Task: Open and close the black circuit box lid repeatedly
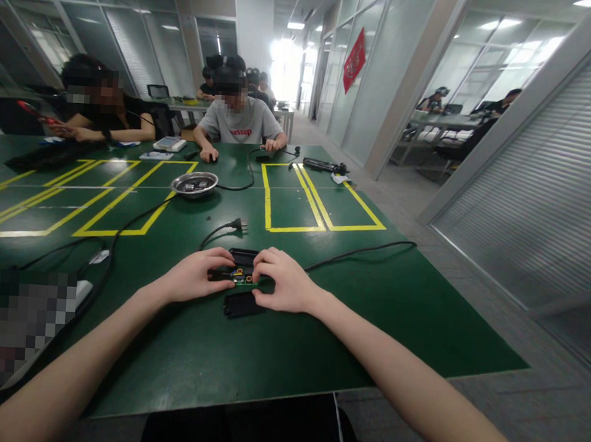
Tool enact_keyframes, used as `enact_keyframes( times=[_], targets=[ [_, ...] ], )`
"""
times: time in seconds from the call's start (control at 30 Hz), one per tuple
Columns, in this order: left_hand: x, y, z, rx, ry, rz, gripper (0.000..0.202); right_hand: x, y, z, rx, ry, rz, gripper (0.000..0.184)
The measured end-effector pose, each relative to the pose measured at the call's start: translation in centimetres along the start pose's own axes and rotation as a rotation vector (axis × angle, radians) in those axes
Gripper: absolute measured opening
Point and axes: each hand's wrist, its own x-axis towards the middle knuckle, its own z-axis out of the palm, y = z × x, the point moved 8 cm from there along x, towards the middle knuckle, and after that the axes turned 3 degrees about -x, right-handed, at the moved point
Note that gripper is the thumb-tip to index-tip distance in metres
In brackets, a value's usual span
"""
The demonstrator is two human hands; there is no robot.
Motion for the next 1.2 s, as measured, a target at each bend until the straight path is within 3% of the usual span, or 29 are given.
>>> enact_keyframes(
  times=[0.23,0.67,0.97,1.2],
  targets=[
    [0.0,0.0,0.1,-0.018,0.021,-0.018,0.037,-0.2,0.8,0.8,0.013,-0.008,0.016,0.007],
    [0.2,-0.9,0.1,-0.079,0.029,0.004,0.034,0.0,0.2,1.5,-0.098,0.039,0.053,0.010],
    [0.2,-1.3,0.3,-0.082,0.008,-0.019,0.029,-0.1,0.9,1.7,-0.038,0.021,0.051,0.010],
    [-0.2,-1.0,-0.9,-0.063,0.113,-0.012,0.021,0.0,1.9,1.1,-0.019,0.021,0.122,0.009]
  ],
)
